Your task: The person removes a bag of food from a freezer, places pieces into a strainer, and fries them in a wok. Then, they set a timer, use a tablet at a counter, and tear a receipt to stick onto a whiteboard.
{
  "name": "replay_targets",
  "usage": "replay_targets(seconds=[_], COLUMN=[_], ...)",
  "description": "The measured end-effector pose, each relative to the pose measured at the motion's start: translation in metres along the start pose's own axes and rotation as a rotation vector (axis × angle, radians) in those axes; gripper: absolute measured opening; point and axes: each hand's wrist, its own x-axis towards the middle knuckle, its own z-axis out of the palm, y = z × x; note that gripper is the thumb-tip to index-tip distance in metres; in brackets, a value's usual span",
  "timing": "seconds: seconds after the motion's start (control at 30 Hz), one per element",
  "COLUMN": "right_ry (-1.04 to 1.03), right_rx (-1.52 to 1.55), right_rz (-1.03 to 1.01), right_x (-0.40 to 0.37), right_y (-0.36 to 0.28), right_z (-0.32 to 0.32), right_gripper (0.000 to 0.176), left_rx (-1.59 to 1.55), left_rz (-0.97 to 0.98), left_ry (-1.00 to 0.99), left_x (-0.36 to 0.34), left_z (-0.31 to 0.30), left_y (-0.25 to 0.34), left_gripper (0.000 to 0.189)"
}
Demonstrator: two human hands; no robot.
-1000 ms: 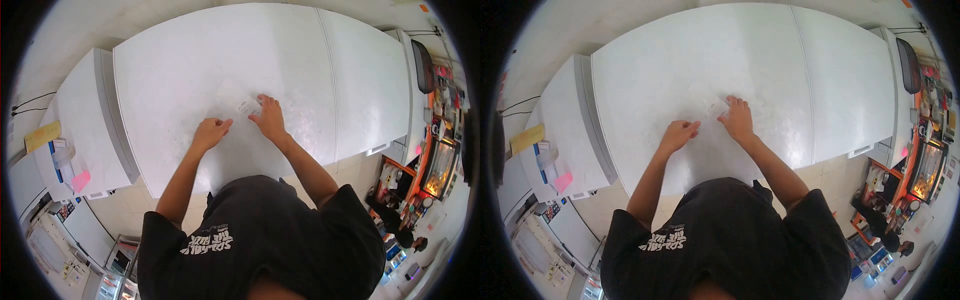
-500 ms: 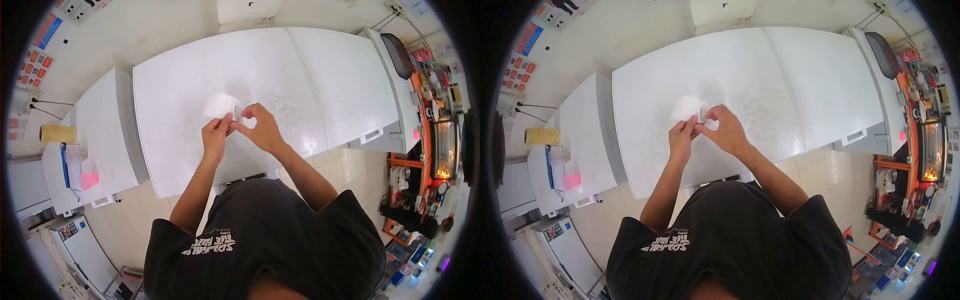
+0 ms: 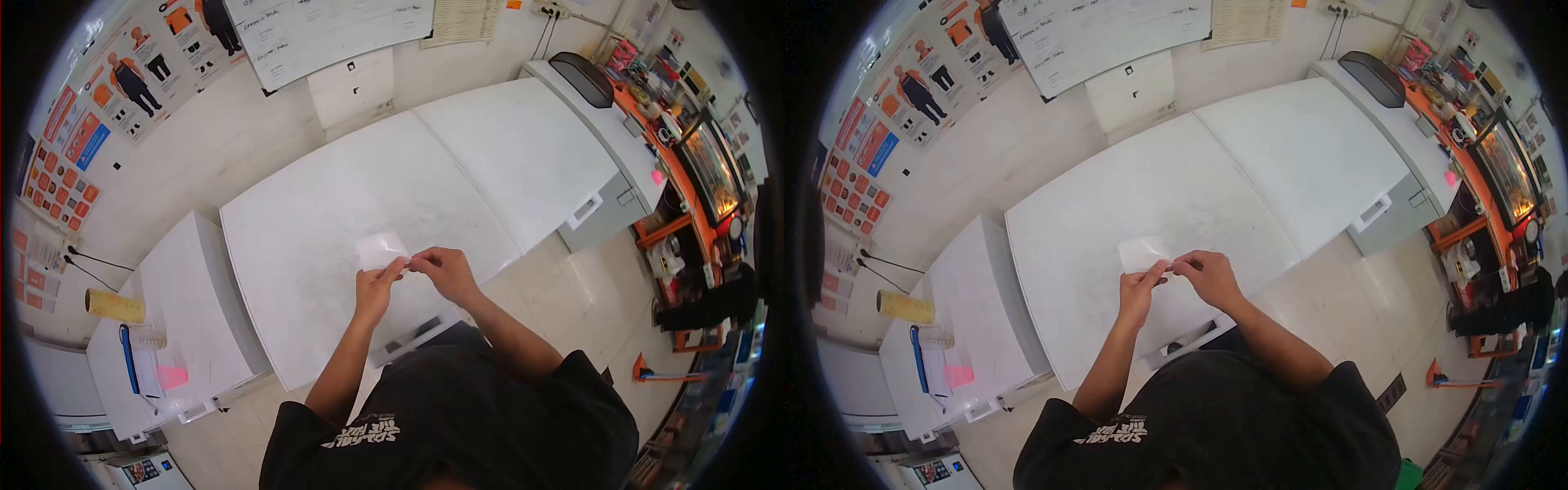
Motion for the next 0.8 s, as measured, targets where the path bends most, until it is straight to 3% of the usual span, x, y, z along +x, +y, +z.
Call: replay_targets(seconds=[0.23, 0.33, 0.43, 0.53, 0.63, 0.67, 0.77, 0.8], right_ry=[-0.044, -0.024, 0.066, 0.151, 0.15, 0.142, 0.096, 0.079], right_rx=[0.244, 0.252, 0.029, 0.153, 0.273, 0.334, 0.248, 0.273], right_rz=[0.093, 0.062, -0.017, 0.023, 0.146, 0.161, 0.142, 0.14], right_x=[0.008, 0.028, 0.061, 0.103, 0.137, 0.147, 0.183, 0.195], right_y=[0.01, 0.016, 0.029, 0.048, 0.045, 0.045, 0.048, 0.045], right_z=[-0.02, -0.032, -0.068, -0.12, -0.174, -0.186, -0.206, -0.209], right_gripper=[0.024, 0.023, 0.025, 0.024, 0.023, 0.019, 0.018, 0.017], left_rx=[0.177, -0.012, -0.091, -0.024, 0.385, 0.924, 1.135, 1.071], left_rz=[-0.04, -0.004, -0.082, -0.22, -0.51, -0.627, 0.265, 0.365], left_ry=[-0.013, 0.002, 0.127, 0.156, 0.113, 0.048, 0.575, 0.404], left_x=[0.003, 0.007, 0.026, 0.069, 0.124, 0.139, 0.159, 0.165], left_z=[0.005, 0.02, 0.033, 0.025, 0.009, 0.01, 0.077, 0.114], left_y=[0.003, 0.011, 0.007, -0.022, -0.054, -0.041, -0.026, 0.005], left_gripper=[0.037, 0.038, 0.038, 0.038, 0.043, 0.051, 0.052, 0.049])
